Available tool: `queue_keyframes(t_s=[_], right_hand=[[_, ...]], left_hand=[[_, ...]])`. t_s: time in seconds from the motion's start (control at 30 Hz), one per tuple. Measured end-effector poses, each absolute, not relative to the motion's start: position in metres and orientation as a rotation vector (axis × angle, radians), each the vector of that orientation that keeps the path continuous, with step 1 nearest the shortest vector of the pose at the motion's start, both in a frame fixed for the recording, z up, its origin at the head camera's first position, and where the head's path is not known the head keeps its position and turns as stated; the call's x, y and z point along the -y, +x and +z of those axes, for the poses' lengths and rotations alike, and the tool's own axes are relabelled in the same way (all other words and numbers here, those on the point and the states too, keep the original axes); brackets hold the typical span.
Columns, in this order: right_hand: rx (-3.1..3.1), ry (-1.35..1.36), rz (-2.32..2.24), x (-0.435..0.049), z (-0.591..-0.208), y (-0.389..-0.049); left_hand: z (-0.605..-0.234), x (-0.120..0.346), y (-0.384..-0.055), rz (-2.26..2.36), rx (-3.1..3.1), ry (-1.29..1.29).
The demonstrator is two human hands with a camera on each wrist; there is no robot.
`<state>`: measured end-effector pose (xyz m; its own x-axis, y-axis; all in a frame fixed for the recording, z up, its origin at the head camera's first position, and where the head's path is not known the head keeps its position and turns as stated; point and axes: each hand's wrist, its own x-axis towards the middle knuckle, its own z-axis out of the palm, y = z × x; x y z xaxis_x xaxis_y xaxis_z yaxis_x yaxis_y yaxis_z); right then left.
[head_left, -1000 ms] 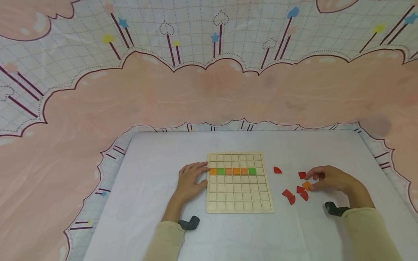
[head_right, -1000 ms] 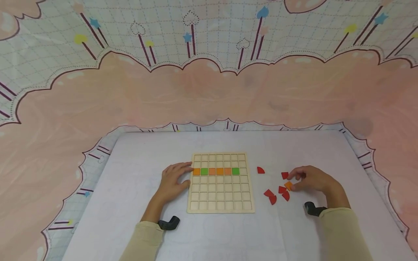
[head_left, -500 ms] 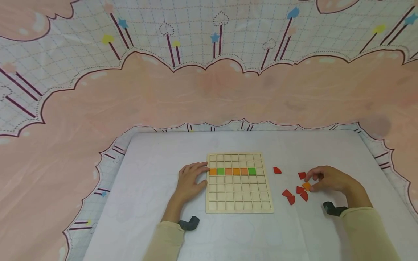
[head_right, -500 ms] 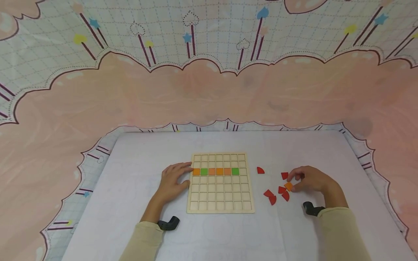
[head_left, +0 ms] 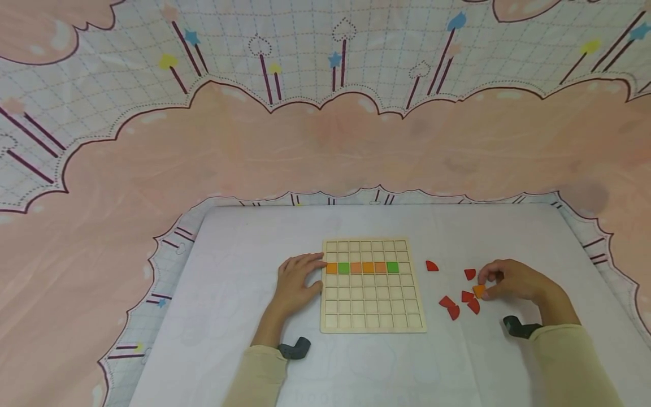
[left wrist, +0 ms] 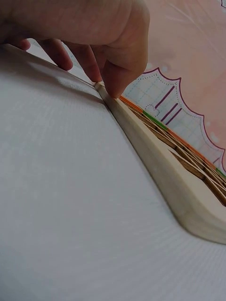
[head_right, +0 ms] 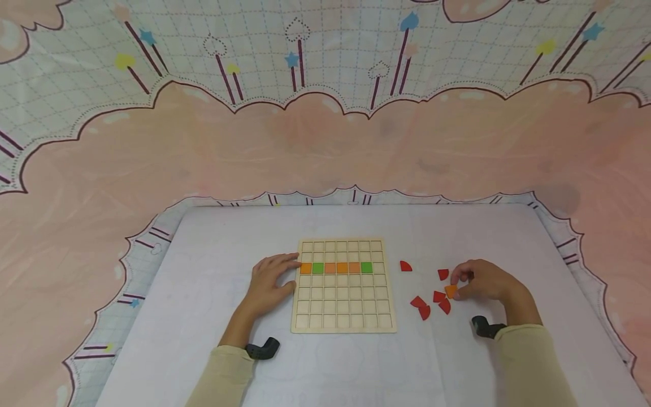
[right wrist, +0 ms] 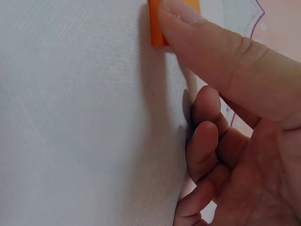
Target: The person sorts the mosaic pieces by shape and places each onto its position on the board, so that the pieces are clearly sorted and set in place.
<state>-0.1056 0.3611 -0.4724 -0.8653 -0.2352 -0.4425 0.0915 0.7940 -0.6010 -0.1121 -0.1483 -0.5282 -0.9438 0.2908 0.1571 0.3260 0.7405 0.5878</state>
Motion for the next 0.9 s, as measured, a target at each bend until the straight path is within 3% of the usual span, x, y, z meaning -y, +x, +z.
queue_keyframes(t_s=[0.9], right_hand=[[-2.463,-0.167,-0.963,-0.3629,-0.4696,-0.1034]], left_hand=[[-0.5273,0.1487,-0.112,-0.994,2.91,-0.498]])
